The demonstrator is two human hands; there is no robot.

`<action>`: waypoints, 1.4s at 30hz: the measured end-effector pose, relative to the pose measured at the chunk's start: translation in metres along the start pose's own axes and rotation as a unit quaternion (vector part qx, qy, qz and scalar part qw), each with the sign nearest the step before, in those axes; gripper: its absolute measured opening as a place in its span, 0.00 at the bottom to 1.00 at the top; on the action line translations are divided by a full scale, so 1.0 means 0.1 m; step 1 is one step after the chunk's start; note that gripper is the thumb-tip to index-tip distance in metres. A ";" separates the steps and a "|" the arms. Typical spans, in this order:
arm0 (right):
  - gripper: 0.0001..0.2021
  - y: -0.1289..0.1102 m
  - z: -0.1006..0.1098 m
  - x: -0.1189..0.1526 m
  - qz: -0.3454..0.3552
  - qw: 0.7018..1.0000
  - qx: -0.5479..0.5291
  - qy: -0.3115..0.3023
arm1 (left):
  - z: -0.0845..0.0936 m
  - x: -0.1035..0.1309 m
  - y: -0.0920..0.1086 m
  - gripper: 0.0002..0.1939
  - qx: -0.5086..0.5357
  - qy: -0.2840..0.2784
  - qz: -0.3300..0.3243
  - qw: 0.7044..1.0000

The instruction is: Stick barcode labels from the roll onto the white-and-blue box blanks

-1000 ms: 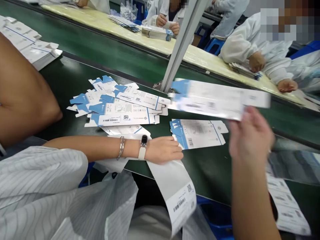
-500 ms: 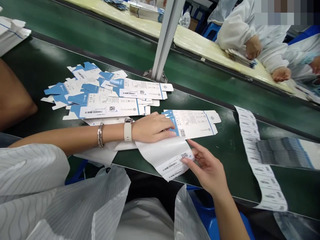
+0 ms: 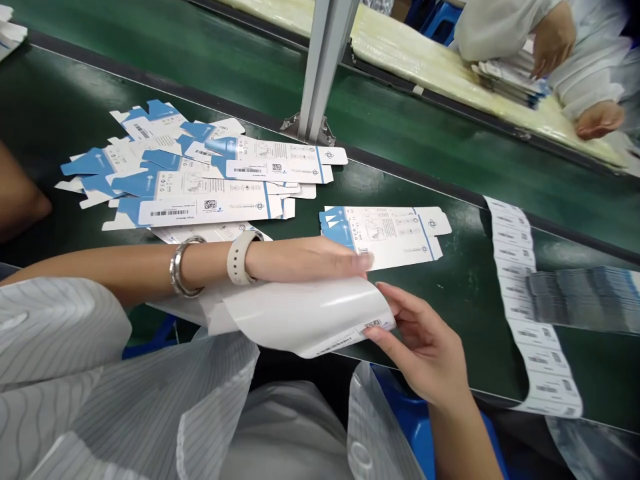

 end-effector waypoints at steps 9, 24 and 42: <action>0.30 0.04 0.01 0.07 0.022 1.000 -0.009 -0.011 | -0.04 -0.08 -0.13 0.10 -0.032 -0.033 -0.021 0.999; 0.17 -0.07 0.19 0.10 0.166 0.970 0.145 0.099 | -0.12 -0.09 -0.18 0.13 -0.072 -0.037 -0.006 0.997; 0.10 -0.09 0.15 0.10 0.143 0.985 0.095 0.028 | -0.07 -0.12 -0.18 0.11 -0.087 -0.037 0.000 0.996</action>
Point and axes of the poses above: each hand's wrist, its own x-axis away from the middle knuckle, its own z-axis out of the back of the hand, y = z × x, the point moved 2 cm from there along -x, towards the middle knuckle, and after that the axes turned 14 degrees about z, right-handed, at the moved point
